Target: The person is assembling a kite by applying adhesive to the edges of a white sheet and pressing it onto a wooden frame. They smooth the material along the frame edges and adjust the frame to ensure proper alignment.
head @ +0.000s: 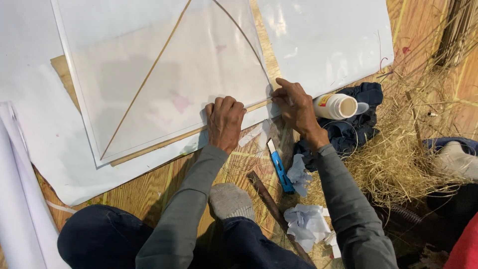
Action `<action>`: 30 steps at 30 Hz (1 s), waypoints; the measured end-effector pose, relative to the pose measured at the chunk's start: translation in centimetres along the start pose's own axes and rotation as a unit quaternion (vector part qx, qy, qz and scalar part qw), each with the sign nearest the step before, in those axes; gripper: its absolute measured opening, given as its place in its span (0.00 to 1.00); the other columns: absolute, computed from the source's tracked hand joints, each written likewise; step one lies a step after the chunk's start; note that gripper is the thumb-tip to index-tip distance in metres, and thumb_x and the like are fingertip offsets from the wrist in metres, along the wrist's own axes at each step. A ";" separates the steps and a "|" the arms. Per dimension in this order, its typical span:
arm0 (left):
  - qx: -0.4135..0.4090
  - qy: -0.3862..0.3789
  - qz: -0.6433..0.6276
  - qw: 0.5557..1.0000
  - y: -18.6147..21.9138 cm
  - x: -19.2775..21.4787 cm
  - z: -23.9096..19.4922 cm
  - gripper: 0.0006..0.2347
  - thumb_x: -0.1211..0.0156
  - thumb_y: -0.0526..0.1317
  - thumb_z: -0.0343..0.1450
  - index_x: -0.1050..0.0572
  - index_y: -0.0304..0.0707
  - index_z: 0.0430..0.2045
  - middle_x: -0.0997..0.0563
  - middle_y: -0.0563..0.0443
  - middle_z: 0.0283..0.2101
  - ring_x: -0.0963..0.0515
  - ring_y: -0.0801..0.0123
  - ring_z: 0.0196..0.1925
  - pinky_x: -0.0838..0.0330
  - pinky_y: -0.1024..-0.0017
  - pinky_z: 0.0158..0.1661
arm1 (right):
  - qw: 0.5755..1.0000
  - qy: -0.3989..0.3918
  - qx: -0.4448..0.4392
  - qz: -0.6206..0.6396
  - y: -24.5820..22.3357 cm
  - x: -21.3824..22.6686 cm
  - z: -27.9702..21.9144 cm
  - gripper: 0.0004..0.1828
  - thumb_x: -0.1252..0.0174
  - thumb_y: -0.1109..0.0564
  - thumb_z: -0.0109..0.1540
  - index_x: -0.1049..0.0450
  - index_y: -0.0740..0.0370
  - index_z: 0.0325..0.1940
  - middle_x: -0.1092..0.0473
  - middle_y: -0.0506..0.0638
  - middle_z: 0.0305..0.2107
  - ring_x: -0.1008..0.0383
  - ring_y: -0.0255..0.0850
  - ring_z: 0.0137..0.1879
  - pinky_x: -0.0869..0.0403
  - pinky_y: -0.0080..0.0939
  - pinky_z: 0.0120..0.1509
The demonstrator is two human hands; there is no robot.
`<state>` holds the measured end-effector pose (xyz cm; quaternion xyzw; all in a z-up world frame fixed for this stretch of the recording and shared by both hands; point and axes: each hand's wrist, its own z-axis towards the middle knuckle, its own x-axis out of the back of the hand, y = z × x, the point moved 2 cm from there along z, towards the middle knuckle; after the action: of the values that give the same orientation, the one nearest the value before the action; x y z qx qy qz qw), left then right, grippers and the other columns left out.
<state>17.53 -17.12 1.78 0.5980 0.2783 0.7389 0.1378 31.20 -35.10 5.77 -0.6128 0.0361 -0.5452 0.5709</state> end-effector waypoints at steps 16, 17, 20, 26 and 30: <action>0.081 0.047 -0.052 0.994 0.1 -0.5 0.7 0.12 0.48 0.47 0.81 0.27 0.44 0.29 0.35 0.59 0.31 0.36 0.70 0.39 0.46 0.60 0.49 | 0.988 0.116 -0.083 0.062 -0.9 -1.4 -0.9 0.31 0.37 0.70 0.64 0.38 0.73 0.70 0.22 0.65 0.39 0.19 0.59 0.45 0.22 0.56 0.54; 0.080 0.051 -0.048 0.994 0.0 -0.8 0.8 0.12 0.48 0.47 0.80 0.27 0.44 0.29 0.36 0.58 0.31 0.36 0.69 0.39 0.47 0.60 0.48 | 0.986 0.150 -0.068 0.002 -0.5 -2.0 -1.8 0.29 0.38 0.70 0.65 0.37 0.73 0.70 0.22 0.64 0.39 0.19 0.57 0.43 0.22 0.53 0.52; 0.075 0.057 -0.043 0.995 -0.1 -0.8 0.9 0.12 0.47 0.48 0.80 0.27 0.45 0.29 0.36 0.57 0.31 0.37 0.70 0.38 0.47 0.61 0.46 | 0.980 0.184 -0.030 -0.070 -1.7 -3.3 -3.9 0.28 0.39 0.72 0.64 0.34 0.71 0.69 0.21 0.62 0.40 0.19 0.55 0.46 0.22 0.50 0.50; 0.068 0.065 -0.024 0.995 0.5 -0.2 0.8 0.12 0.47 0.47 0.80 0.29 0.43 0.28 0.35 0.56 0.30 0.36 0.70 0.38 0.47 0.60 0.46 | 0.980 0.104 0.066 -0.157 -2.8 -5.5 -5.9 0.32 0.42 0.69 0.64 0.37 0.66 0.74 0.29 0.62 0.60 0.34 0.58 0.69 0.37 0.59 0.73; 0.063 0.064 -0.033 0.995 0.4 -0.1 0.7 0.12 0.48 0.47 0.81 0.29 0.43 0.30 0.35 0.56 0.31 0.36 0.68 0.40 0.47 0.59 0.46 | 0.974 0.068 0.053 -0.207 -3.1 -5.7 -5.6 0.33 0.43 0.60 0.68 0.40 0.65 0.78 0.35 0.62 0.68 0.42 0.56 0.76 0.52 0.65 0.81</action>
<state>18.25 -17.37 2.03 0.5479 0.3520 0.7515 0.1060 23.17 -33.90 3.06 -0.5374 -0.0820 -0.6931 0.4734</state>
